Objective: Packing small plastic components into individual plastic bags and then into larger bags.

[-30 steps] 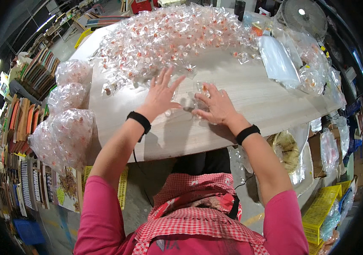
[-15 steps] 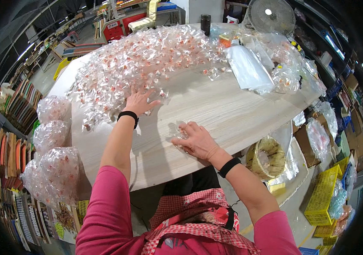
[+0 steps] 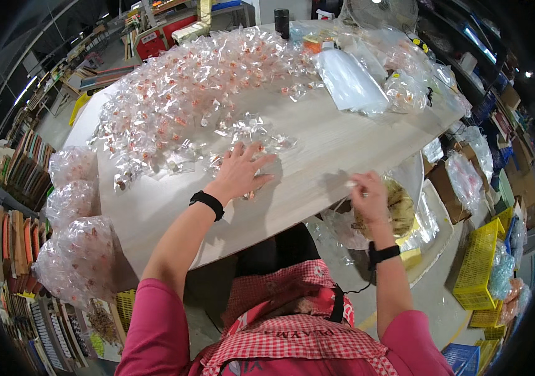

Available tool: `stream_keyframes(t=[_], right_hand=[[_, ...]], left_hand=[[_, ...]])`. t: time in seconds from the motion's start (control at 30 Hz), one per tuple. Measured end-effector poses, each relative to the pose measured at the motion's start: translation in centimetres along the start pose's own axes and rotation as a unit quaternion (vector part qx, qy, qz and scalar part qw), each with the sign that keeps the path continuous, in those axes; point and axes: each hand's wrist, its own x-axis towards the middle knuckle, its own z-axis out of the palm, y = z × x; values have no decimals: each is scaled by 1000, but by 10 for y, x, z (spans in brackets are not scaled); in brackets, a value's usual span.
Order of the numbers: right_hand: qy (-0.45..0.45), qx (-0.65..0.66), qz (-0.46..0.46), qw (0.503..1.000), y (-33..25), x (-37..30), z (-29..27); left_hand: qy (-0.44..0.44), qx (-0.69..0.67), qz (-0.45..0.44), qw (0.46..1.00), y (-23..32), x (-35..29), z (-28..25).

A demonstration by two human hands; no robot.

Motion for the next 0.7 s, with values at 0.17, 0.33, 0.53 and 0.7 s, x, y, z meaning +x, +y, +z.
stream_keyframes(t=[0.17, 0.33, 0.53, 0.7], right_hand=[[-17, -84, 61, 994, 60, -28, -73], [-243, -215, 55, 944, 39, -12, -91], [-177, -81, -123, 973, -48, 79, 6], [-277, -155, -132, 939, -60, 101, 104]], left_hand=[[103, -45, 43, 993, 4, -19, -6], [-33, -8, -52, 998, -33, -57, -20], [-31, -100, -168, 980, -34, -93, -29], [-4, -60, -197, 979, 1, -90, -11]])
